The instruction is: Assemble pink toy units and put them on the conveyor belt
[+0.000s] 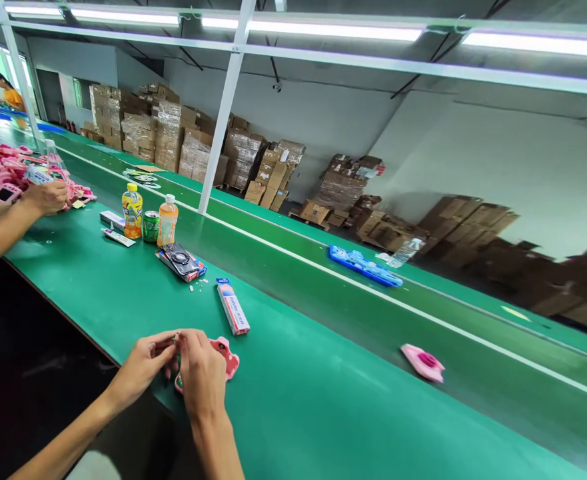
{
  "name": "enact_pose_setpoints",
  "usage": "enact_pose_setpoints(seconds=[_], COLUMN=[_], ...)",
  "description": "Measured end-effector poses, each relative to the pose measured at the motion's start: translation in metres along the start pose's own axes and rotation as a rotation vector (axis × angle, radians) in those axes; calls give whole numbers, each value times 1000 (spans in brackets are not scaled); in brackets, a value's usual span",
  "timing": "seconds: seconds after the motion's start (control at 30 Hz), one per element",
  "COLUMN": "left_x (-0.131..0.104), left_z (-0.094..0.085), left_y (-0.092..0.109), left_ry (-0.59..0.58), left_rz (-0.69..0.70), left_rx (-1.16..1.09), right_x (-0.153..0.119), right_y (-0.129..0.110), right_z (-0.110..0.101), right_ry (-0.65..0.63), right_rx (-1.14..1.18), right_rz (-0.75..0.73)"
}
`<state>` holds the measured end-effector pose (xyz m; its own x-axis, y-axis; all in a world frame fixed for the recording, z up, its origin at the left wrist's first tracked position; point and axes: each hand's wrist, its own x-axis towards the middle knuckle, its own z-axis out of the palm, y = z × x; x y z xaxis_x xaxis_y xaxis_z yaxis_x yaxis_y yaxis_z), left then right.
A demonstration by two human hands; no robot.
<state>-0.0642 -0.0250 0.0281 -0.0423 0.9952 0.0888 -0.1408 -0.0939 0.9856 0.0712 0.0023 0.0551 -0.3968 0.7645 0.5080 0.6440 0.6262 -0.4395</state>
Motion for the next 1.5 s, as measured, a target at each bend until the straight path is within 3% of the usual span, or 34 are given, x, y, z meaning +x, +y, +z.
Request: enact_pose_setpoints(seconds=[0.17, 0.27, 0.37, 0.6, 0.87, 1.2, 1.37, 1.5], left_x=[-4, -6, -4, 1, 7, 3, 8, 9], left_z=[1, 0, -3, -5, -1, 5, 0, -12], left_y=[-6, -4, -3, -2, -7, -6, 0, 10], left_ry=[82, 91, 101, 36, 105, 179, 192, 106], left_rz=[9, -5, -33, -78, -160, -138, -139, -195], left_rx=[76, 103, 92, 128, 1, -80, -129, -313], right_x=[14, 21, 19, 3, 5, 15, 8, 6], right_y=[-4, -8, -7, 1, -1, -7, -7, -1], right_z=[-9, -12, -10, -4, 6, 1, -2, -6], right_ry=[-134, -249, -273, -214, -185, -207, -245, -253], right_rx=[-221, -439, -554, -565, -567, -489, -376, -223], right_rz=[-35, -155, -246, -252, -205, -109, -228, -321])
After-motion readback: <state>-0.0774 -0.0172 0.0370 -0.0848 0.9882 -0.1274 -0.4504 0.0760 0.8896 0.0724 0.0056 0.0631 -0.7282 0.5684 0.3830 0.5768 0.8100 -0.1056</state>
